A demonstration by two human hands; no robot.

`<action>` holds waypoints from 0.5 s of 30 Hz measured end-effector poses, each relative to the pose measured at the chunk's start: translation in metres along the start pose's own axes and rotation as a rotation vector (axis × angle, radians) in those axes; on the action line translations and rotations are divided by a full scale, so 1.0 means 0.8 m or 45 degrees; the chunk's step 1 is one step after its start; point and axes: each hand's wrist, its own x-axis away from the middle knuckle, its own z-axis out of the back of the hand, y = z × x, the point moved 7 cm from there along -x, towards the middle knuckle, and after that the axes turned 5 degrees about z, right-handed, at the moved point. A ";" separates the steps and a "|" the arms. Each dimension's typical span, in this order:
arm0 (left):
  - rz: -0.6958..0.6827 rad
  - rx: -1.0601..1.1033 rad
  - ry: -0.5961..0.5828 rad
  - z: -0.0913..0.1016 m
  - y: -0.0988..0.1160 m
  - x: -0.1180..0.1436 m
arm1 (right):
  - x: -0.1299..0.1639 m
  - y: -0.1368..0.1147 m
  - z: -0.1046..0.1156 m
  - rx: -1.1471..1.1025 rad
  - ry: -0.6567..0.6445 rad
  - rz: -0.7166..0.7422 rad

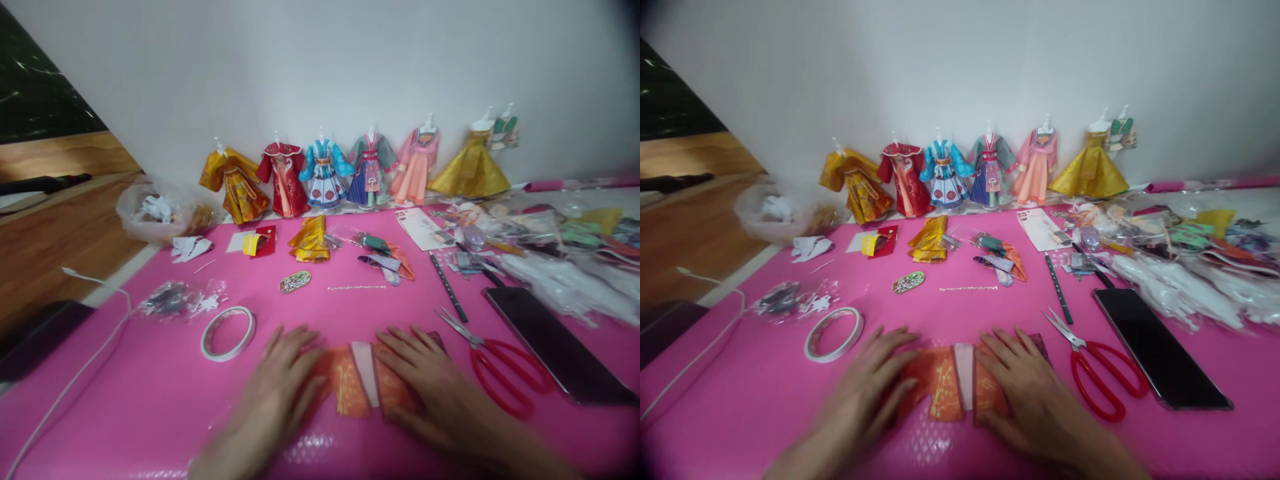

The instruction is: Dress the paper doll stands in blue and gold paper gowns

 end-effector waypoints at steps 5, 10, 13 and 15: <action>0.382 -0.164 0.336 0.023 -0.094 0.049 | 0.002 -0.006 0.013 0.008 0.080 -0.025; 0.578 -0.420 0.300 0.023 -0.132 0.080 | 0.001 -0.026 0.038 0.026 0.286 0.044; 0.587 -0.507 0.282 0.020 -0.135 0.080 | 0.000 -0.036 0.052 0.028 0.408 0.094; 0.565 -0.516 0.270 0.019 -0.137 0.075 | 0.002 -0.037 0.058 0.006 0.465 0.088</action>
